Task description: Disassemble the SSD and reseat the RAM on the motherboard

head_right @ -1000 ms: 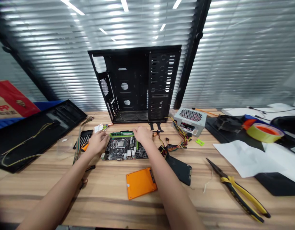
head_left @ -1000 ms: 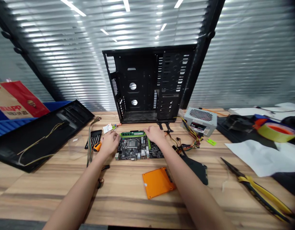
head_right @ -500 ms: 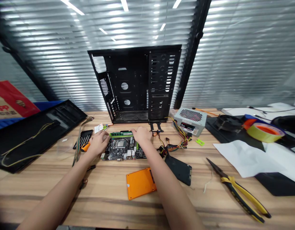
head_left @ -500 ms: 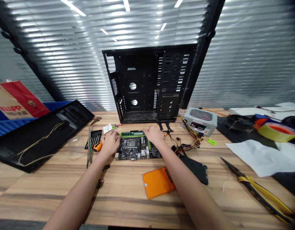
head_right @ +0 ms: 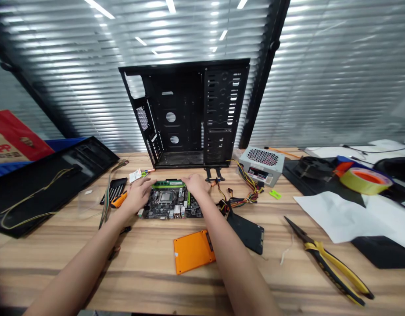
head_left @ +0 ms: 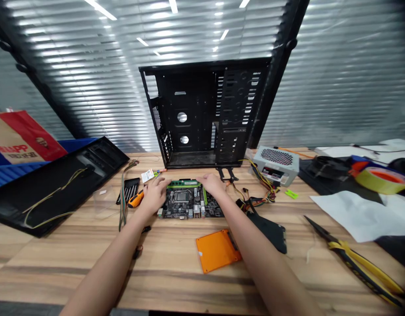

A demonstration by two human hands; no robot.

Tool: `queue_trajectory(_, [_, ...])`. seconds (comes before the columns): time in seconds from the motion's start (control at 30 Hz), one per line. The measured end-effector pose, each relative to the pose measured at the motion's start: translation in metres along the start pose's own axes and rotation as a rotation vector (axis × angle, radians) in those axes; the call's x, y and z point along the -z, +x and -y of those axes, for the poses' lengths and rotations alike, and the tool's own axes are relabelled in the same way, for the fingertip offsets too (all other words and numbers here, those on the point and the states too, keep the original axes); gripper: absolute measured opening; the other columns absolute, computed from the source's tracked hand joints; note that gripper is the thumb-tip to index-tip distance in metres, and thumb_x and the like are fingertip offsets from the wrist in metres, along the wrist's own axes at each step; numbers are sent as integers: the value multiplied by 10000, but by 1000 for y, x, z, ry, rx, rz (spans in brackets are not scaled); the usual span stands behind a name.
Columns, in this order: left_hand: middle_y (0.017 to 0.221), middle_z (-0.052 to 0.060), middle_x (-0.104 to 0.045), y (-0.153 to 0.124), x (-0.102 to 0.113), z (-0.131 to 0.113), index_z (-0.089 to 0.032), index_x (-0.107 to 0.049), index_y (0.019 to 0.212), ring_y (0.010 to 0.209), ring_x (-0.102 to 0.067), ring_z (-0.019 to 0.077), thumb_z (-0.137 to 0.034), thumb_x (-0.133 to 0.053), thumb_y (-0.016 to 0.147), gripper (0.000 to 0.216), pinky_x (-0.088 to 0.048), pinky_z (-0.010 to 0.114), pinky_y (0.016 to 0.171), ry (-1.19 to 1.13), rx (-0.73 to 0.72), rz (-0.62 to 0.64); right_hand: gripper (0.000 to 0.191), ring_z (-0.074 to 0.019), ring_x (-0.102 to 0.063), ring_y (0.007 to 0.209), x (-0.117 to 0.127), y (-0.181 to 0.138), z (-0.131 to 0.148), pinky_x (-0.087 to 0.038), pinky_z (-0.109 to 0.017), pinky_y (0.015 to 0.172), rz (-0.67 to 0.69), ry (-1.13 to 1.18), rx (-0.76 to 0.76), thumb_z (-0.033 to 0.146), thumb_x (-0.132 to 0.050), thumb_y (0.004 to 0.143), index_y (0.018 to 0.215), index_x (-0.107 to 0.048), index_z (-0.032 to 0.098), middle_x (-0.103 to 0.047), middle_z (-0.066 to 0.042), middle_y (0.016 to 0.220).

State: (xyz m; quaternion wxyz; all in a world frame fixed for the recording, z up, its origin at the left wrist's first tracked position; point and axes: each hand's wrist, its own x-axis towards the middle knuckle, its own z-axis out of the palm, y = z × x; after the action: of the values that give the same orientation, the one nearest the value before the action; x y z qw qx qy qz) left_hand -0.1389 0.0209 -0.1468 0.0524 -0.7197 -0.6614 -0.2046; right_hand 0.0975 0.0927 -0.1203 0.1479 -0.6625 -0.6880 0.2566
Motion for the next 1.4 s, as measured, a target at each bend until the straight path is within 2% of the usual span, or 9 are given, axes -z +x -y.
queue_trajectory(0.2, [1337, 65, -570, 1, 3, -3, -244, -602, 1247, 1259, -480, 239, -155, -363, 880, 446, -395, 454, 1024, -47, -32, 35, 324, -275, -590, 1083, -4, 3, 3, -380, -483, 946, 19, 51, -31, 551, -517, 852, 919, -733, 318, -691, -27, 1092])
queue_trajectory(0.47, [1334, 49, -590, 3, 5, -6, -254, -610, 1239, 1303, -458, 257, -94, -369, 831, 500, -305, 527, 1047, -28, 0, 92, 304, -268, -564, 1124, -7, 5, 1, -380, -452, 966, 30, 82, -8, 518, -513, 857, 889, -732, 310, -690, 1, 1103])
queue_trajectory(0.73, [1348, 45, -579, 0, 4, -6, -253, -586, 1264, 1300, -469, 226, -5, -383, 688, 660, -285, 495, 1056, -1, -18, 101, 375, -290, -605, 1059, 4, 4, 6, -408, -437, 924, 74, 14, -39, 543, -522, 836, 906, -728, 237, -688, -73, 1096])
queue_trajectory(0.87, [1361, 51, -566, 0, 6, -7, -247, -577, 1280, 1305, -463, 236, 1, -391, 665, 689, -279, 500, 1068, 2, -5, 114, 483, -339, -595, 1089, 10, 6, 9, -421, -450, 904, 88, -57, -61, 581, -531, 818, 1011, -708, 175, -664, -148, 1140])
queue_trajectory(1.03, [1370, 50, -557, 0, 9, -10, -245, -571, 1292, 1315, -452, 243, -5, -392, 671, 689, -291, 506, 1060, 6, -21, 123, 475, -330, -604, 1090, 12, 13, 14, -452, -409, 867, 126, -122, -16, 550, -523, 838, 1059, -703, 169, -660, -155, 1154])
queue_trajectory(1.2, [1373, 58, -555, 2, 9, -9, -247, -580, 1280, 1328, -434, 258, -1, -384, 687, 672, -285, 519, 1056, -14, -5, 134, 617, -295, -659, 960, 6, 33, 10, -488, -327, 767, 179, -158, 24, 687, -517, 799, 1022, -721, 149, -708, -145, 1000])
queue_trajectory(1.3, [1368, 60, -559, 3, 10, -8, -253, -578, 1272, 1332, -426, 264, -5, -382, 693, 660, -261, 540, 1059, -20, -13, 137, 604, -256, -683, 835, 1, 42, 4, -487, -278, 682, 204, -178, 25, 692, -558, 777, 944, -734, 139, -719, -116, 863])
queue_trajectory(1.4, [1351, 70, -572, 4, 13, -10, -260, -568, 1276, 1335, -418, 270, -9, -378, 707, 650, -230, 561, 1062, 4, -33, 136, 599, -240, -684, 806, -1, 45, 2, -476, -258, 658, 218, -204, 15, 691, -552, 790, 875, -738, 128, -715, -112, 832])
